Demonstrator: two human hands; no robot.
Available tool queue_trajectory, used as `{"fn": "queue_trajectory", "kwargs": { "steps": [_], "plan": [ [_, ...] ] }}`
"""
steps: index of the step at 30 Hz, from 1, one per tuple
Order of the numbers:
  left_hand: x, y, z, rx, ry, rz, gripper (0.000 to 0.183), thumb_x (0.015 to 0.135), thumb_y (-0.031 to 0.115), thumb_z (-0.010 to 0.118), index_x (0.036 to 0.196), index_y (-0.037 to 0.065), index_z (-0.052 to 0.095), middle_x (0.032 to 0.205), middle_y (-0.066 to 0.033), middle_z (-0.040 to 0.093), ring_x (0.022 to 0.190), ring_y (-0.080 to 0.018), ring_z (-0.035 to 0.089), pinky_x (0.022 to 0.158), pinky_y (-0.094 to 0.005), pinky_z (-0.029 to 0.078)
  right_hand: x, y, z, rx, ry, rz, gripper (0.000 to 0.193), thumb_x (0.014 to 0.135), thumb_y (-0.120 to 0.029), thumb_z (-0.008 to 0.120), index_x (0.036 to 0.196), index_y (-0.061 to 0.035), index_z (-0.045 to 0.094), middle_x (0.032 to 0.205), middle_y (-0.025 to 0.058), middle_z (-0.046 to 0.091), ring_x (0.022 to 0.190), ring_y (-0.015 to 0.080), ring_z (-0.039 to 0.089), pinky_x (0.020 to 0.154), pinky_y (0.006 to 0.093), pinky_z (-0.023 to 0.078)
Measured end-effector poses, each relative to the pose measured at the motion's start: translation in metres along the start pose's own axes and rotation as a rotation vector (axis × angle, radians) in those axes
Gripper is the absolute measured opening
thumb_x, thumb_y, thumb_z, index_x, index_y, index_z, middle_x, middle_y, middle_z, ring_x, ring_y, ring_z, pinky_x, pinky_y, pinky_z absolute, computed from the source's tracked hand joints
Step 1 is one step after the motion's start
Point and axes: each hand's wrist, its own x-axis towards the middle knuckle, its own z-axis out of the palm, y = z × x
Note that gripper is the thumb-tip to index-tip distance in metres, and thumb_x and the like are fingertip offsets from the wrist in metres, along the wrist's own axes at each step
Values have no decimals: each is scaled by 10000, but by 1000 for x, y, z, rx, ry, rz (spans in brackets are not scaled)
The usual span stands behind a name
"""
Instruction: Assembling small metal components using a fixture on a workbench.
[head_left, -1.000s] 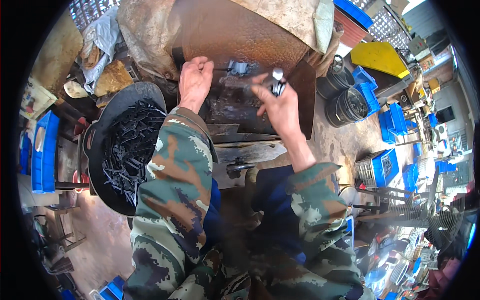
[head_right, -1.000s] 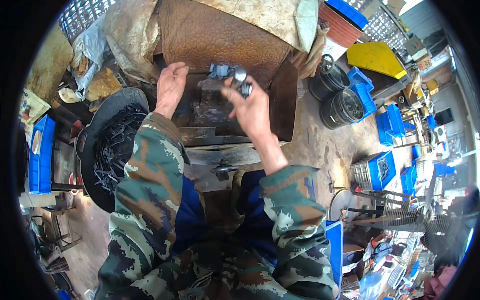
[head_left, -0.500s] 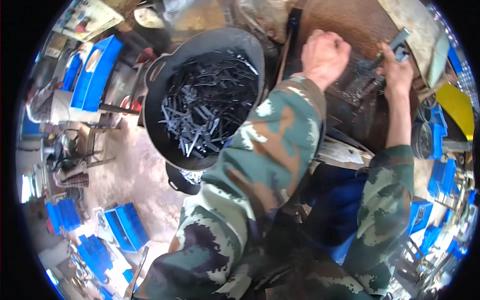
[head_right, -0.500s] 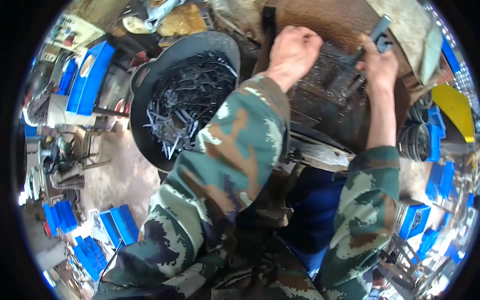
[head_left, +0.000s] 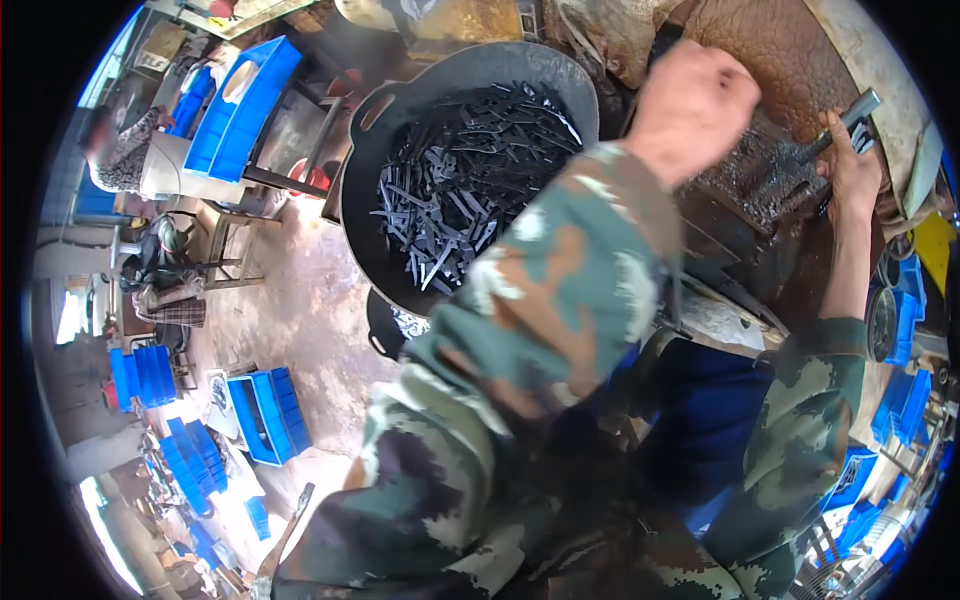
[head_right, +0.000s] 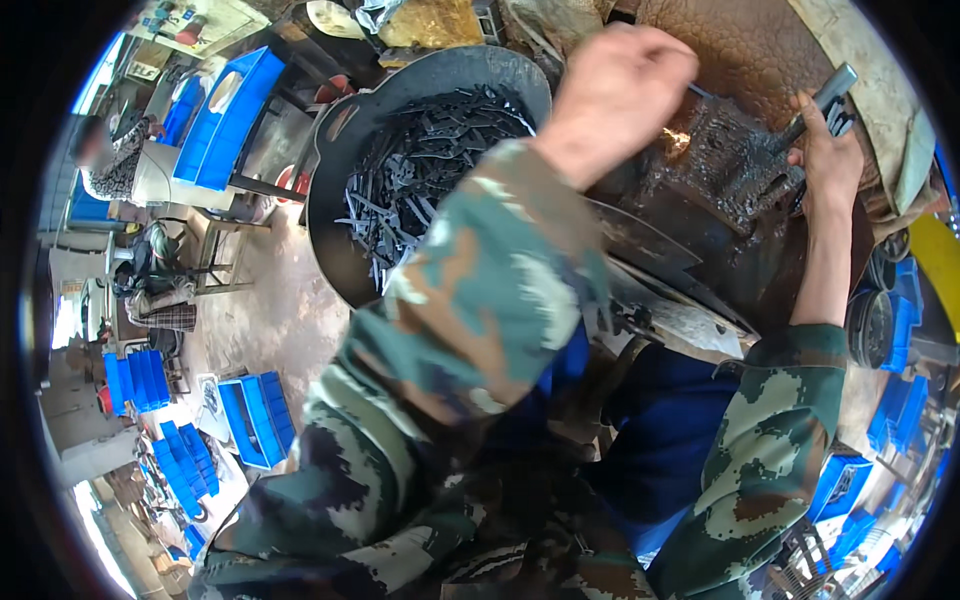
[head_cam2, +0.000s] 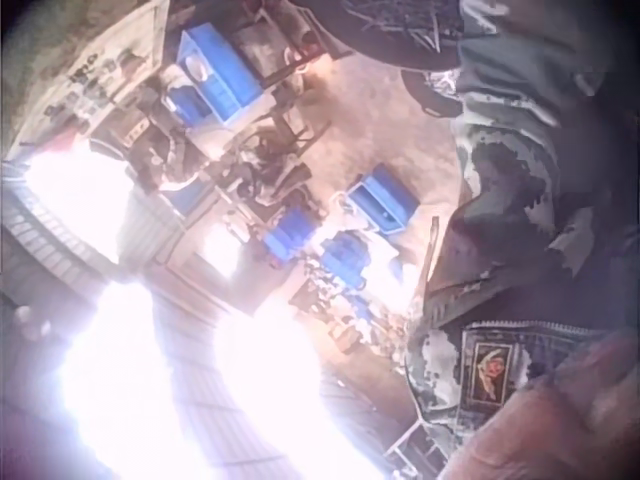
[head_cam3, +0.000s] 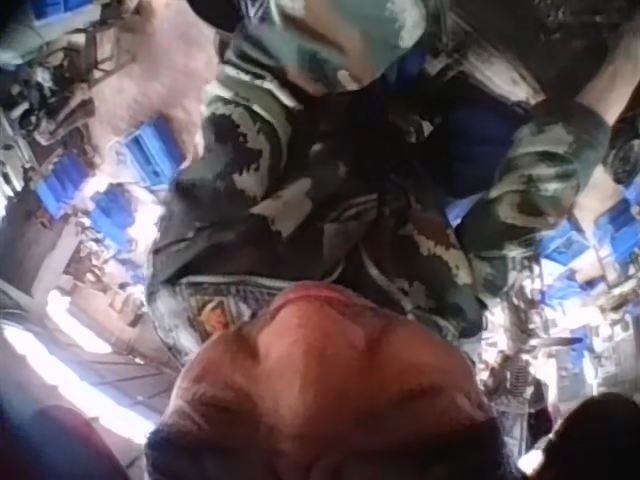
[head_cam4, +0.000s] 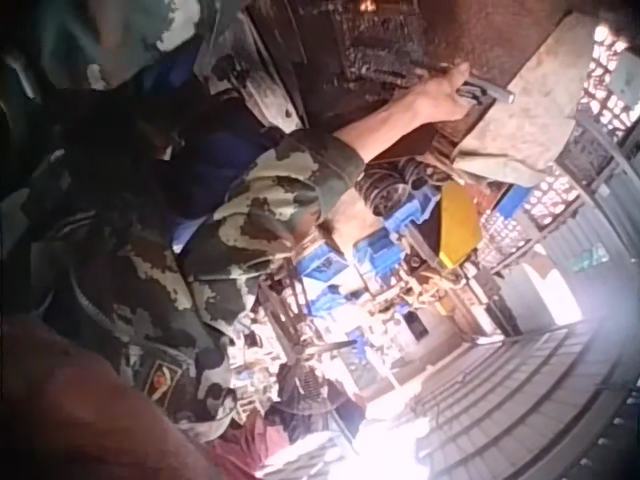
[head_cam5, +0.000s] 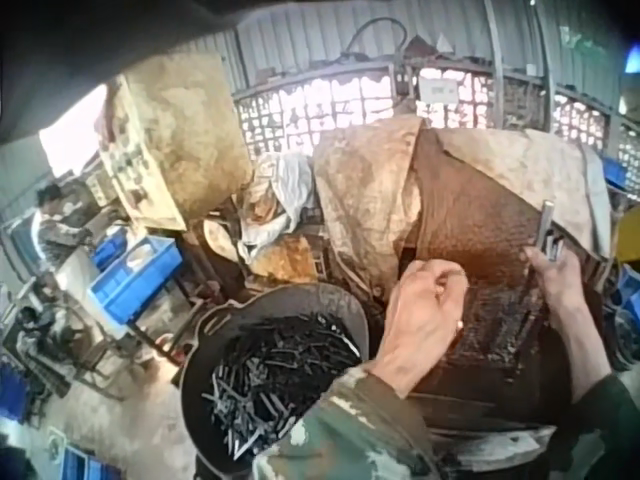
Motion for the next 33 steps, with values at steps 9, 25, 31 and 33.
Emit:
{"fn": "queue_trajectory", "kwargs": {
  "steps": [9,25,31,33],
  "plan": [
    [-102,-82,-233,508,-343,-118,121,852,109,661,921,24,714,865,-132,636,851,-297,648,785,-385,521,14,4,-11,-40,12,-4,318,893,-364,724,965,-57,761,843,-7,669,601,67,518,513,233,460],
    [-171,-119,-285,713,-557,-4,226,728,5,666,914,70,556,908,-112,541,863,-344,563,778,-418,457,4,3,0,-38,16,-10,301,909,-360,713,974,-71,766,738,-13,623,520,57,467,484,225,447],
    [-171,-106,-290,424,-291,-414,174,795,-73,557,937,18,511,762,-83,510,695,-160,550,629,-321,456,8,-2,-3,-37,10,-12,308,911,-357,711,979,-62,764,789,-10,640,520,60,476,486,223,457],
    [-161,-99,-266,339,-234,-396,144,811,-35,587,944,7,556,756,-69,543,720,-108,549,647,-306,472,7,-1,-4,-25,18,-32,309,911,-358,711,981,-61,763,801,-7,645,519,62,481,485,223,459]
  ]
}}
